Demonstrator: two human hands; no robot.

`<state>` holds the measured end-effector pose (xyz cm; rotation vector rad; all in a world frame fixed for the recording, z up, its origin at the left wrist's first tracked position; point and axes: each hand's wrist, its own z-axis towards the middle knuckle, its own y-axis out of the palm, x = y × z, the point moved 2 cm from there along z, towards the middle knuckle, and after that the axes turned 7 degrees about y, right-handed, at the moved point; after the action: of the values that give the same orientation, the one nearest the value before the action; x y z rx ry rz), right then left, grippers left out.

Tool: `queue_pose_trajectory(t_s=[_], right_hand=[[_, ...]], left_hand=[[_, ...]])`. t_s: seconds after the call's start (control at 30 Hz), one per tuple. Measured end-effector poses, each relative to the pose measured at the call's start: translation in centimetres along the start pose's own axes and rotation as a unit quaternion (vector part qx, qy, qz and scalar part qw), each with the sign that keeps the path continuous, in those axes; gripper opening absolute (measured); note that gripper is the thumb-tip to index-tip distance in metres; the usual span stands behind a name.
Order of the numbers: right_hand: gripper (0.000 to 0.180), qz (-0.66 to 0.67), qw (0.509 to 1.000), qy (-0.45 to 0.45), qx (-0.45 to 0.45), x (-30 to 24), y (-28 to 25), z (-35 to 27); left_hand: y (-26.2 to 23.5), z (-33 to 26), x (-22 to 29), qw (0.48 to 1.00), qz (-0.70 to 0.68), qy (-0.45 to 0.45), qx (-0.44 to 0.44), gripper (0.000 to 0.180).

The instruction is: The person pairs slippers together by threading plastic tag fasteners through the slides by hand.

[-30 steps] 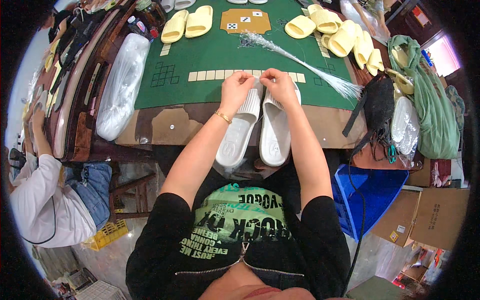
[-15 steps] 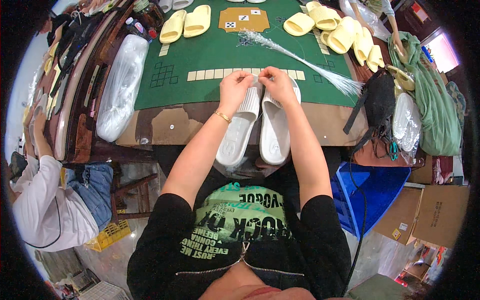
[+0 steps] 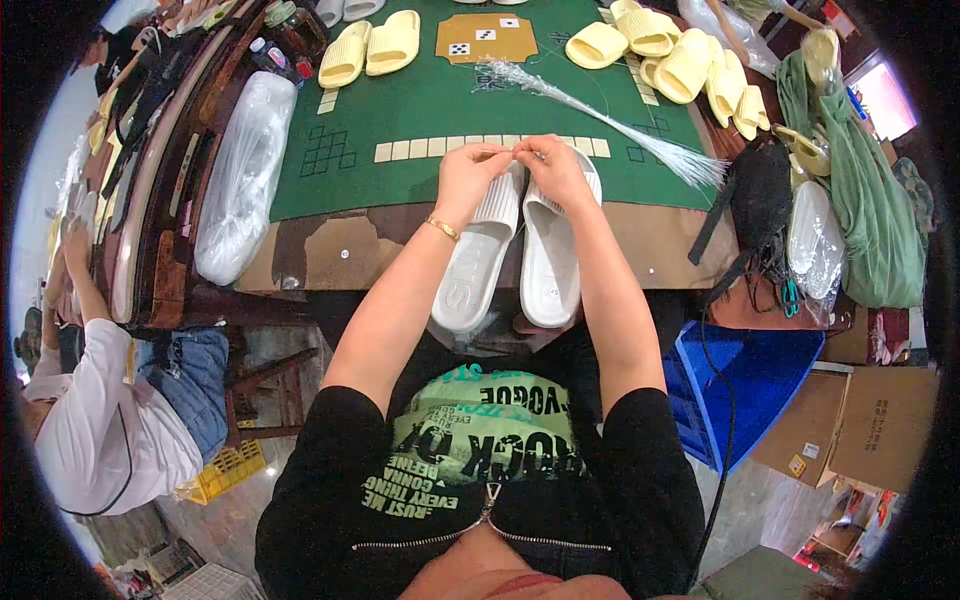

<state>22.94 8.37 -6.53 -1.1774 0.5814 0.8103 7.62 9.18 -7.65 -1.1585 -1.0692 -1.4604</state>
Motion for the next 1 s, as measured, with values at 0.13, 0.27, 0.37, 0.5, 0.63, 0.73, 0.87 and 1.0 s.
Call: queue_pose_trajectory(t_s=[0.13,0.27,0.37,0.5,0.63,0.73,0.87,1.0], right_hand=[[0.011,-0.004,1.000,0.000,-0.010,-0.2,0.0,0.0],[0.011,0.008,1.000,-0.001,-0.005,-0.1,0.0,0.0],[0.011,0.040,0.999,0.021,0.002,-0.9,-0.2,0.0],[0.011,0.029,0.999,0.038,0.004,-0.1,0.1,0.3],[0.010,0.019,1.000,0.003,0.016,0.7,0.3,0.2],[0.009,0.021,1.000,0.001,0.010,0.9,0.3,0.2],[0.009,0.010,1.000,0.005,0.014,0.6,0.4,0.1],[0.010,0.015,0.997,0.073,0.020,1.0,0.4,0.3]], left_hand=[[0.0,-0.1,0.0,1.000,0.006,0.000,-0.004,0.014],[0.4,-0.1,0.2,0.998,0.058,0.015,0.010,0.013],[0.5,-0.2,0.0,0.997,0.069,0.022,0.021,0.012],[0.0,0.2,-0.9,0.994,0.099,0.034,0.034,0.015],[0.3,0.1,-0.5,0.986,0.149,0.066,0.022,0.015],[0.5,0.0,-0.4,0.984,0.164,0.068,0.015,0.014],[0.4,0.0,-0.9,0.983,0.166,0.066,0.032,0.013],[0.2,0.0,-1.2,0.991,0.098,0.062,0.068,0.013]])
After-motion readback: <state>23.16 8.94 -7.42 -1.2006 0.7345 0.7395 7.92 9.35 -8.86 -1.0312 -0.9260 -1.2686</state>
